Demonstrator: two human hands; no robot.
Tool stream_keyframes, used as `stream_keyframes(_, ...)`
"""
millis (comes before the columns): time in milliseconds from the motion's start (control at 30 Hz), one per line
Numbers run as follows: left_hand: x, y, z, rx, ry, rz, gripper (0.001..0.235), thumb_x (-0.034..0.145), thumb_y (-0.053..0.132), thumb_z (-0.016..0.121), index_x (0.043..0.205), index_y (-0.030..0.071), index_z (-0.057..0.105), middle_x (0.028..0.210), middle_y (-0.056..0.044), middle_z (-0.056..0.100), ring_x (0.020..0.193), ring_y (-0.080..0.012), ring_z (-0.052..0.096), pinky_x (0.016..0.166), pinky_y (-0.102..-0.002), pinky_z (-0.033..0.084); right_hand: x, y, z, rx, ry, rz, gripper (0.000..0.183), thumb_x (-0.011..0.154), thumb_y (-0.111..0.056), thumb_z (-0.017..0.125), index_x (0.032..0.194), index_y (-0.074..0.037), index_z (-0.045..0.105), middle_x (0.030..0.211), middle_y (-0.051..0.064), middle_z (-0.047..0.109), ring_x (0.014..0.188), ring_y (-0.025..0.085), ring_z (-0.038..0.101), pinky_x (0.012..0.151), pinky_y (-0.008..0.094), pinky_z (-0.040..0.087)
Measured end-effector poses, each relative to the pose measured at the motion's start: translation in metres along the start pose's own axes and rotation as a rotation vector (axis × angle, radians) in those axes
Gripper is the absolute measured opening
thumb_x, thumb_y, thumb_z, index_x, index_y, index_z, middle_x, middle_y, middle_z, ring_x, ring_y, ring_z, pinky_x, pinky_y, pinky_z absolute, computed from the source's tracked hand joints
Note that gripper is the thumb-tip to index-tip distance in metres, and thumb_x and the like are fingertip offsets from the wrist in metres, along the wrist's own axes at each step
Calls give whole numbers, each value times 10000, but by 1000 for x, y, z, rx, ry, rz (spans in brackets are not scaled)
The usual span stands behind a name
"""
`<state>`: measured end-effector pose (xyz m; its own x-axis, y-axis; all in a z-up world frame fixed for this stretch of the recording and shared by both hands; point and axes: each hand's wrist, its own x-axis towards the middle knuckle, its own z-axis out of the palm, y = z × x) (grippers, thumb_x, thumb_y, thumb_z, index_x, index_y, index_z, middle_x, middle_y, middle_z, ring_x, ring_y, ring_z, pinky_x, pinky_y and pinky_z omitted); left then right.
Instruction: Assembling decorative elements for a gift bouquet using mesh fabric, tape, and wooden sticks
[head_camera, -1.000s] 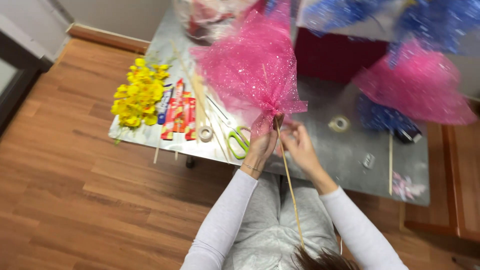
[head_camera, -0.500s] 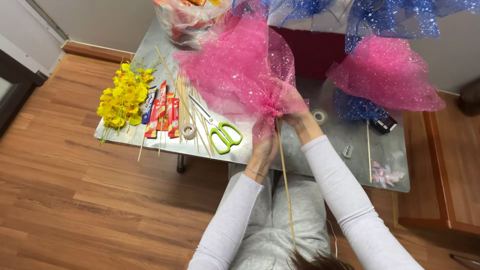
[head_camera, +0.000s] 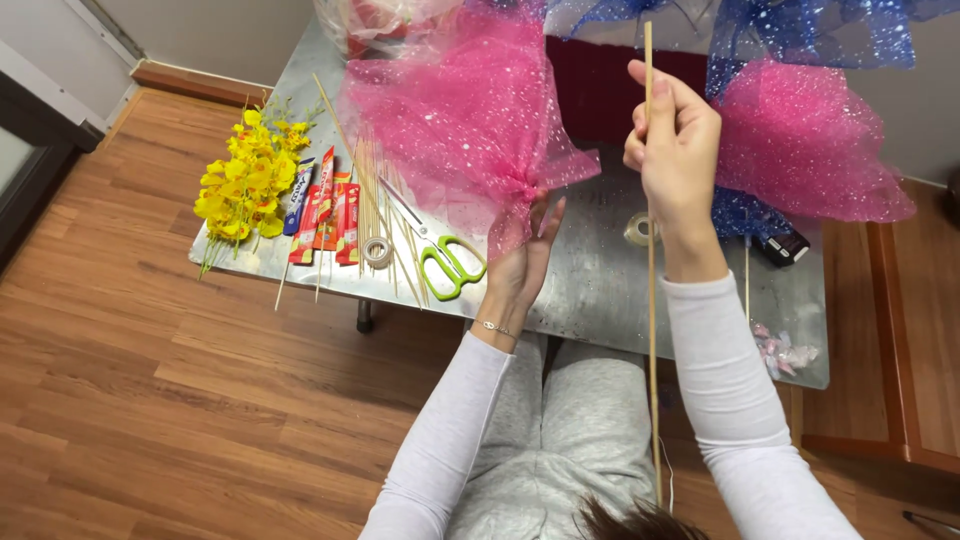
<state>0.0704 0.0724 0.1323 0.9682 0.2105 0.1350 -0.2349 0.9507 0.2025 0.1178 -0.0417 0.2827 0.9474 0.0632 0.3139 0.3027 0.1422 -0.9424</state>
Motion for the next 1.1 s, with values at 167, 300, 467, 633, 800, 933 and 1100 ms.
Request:
stream_keyframes(167,4,-16,1,99,125,17,99,937,181,626,978,124,696,1027,-63,705,1126,-203,606,1023,-404,454,-53,9,7,-508,-188,-468,385,973,12,482,1349,-42,547,762,108,493,640,165,538,603,298,480)
stream_keyframes(300,-8,-16,-1,98,112,17,115,938,168,625,998,81,670,1042,-133,689,1066,-234,626,977,-413,493,-84,37,18,-474,-142,-430,342,918,37,583,1259,43,556,813,156,635,571,200,588,485,291,493)
stream_keyframes(467,-27,-12,17,134,108,-46,138,939,208,619,1003,92,655,995,-83,686,900,-171,669,791,-308,569,-92,55,13,-309,-120,-290,74,879,66,636,948,79,660,746,152,641,412,161,611,352,238,512)
stream_keyframes(633,-25,-24,-22,122,78,-93,116,939,182,612,974,73,632,814,-129,622,536,-192,530,463,-281,471,-92,60,9,-264,-130,-237,71,875,75,630,937,105,649,683,152,616,414,195,633,372,251,545)
stream_keyframes(800,-31,-22,-21,147,41,-128,181,970,157,557,1051,5,614,736,-146,588,453,-143,443,394,-233,393,-103,57,8,-301,-130,-196,54,872,69,630,913,97,652,651,136,603,448,203,658,410,253,556)
stream_keyframes(933,-40,-25,-24,200,21,-96,160,954,112,577,1025,-17,640,833,-193,626,598,-195,559,558,-285,477,-113,53,2,-462,-151,-243,57,877,68,623,888,37,670,645,99,591,424,178,643,377,238,526)
stream_keyframes(1100,-42,-23,-13,337,91,-89,137,925,93,615,963,-28,666,843,-165,656,715,-188,619,751,-300,542,-123,49,-6,-680,-182,-328,83,868,58,627,898,-2,675,630,76,565,404,155,604,339,232,482)
